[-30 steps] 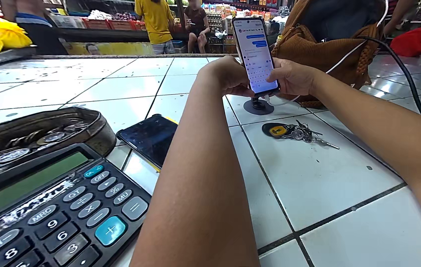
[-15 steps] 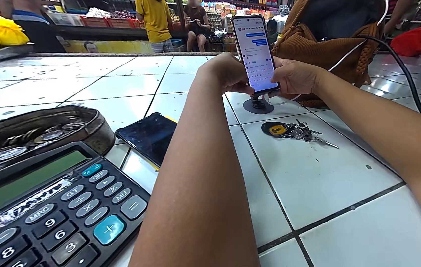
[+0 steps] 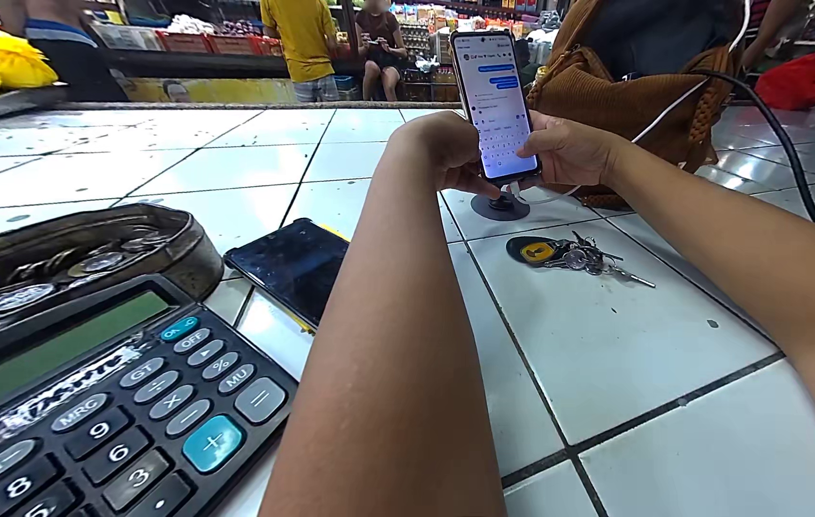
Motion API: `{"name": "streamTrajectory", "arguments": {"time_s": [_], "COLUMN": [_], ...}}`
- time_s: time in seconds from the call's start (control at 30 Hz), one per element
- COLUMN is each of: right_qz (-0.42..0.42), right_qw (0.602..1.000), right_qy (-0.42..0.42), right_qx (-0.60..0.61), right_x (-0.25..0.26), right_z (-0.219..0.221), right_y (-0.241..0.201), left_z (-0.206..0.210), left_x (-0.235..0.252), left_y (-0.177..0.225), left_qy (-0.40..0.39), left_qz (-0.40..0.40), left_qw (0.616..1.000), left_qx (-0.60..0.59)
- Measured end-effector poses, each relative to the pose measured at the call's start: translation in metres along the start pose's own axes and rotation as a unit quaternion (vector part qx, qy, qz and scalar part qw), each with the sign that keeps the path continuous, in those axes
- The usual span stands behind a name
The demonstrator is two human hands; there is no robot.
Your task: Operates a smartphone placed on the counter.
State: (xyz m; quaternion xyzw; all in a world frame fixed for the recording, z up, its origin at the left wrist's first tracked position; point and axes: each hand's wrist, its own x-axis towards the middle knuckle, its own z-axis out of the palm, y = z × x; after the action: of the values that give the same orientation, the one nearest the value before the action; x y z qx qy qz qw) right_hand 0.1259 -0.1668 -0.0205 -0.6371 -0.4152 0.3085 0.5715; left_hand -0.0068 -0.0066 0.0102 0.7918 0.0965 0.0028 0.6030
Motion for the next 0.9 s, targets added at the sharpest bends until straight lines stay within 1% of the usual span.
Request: {"name": "streamTrajectory", "arguments": {"time_s": [0.3,0.77,0.9], "right_qz": [0.001,-0.008,-0.001], "right_qw": [1.0,0.999,0.999], "right_qy": [0.024,0.017,0.041], "right_qx": [-0.016,-0.028,-0.03], "right_x": [0.0017,0.0023,0.0016], "right_z": [0.0038,0.0032,0.0078], "right_y": [-0.0001,0.001,-0.0008], "left_z": [-0.0016,-0.0019,-0.0018], "left_x": [0.0025,0.0008,0.0008], "left_y": [-0.0027,-0.0022,-0.0025], "left_qy": [-0.014,-0.015,-0.014], "left_qz": [0.012,0.01,0.009], "left_qw": [1.0,1.0,1.0], "left_qx": [-0.01,-0.014,-0.021]}}
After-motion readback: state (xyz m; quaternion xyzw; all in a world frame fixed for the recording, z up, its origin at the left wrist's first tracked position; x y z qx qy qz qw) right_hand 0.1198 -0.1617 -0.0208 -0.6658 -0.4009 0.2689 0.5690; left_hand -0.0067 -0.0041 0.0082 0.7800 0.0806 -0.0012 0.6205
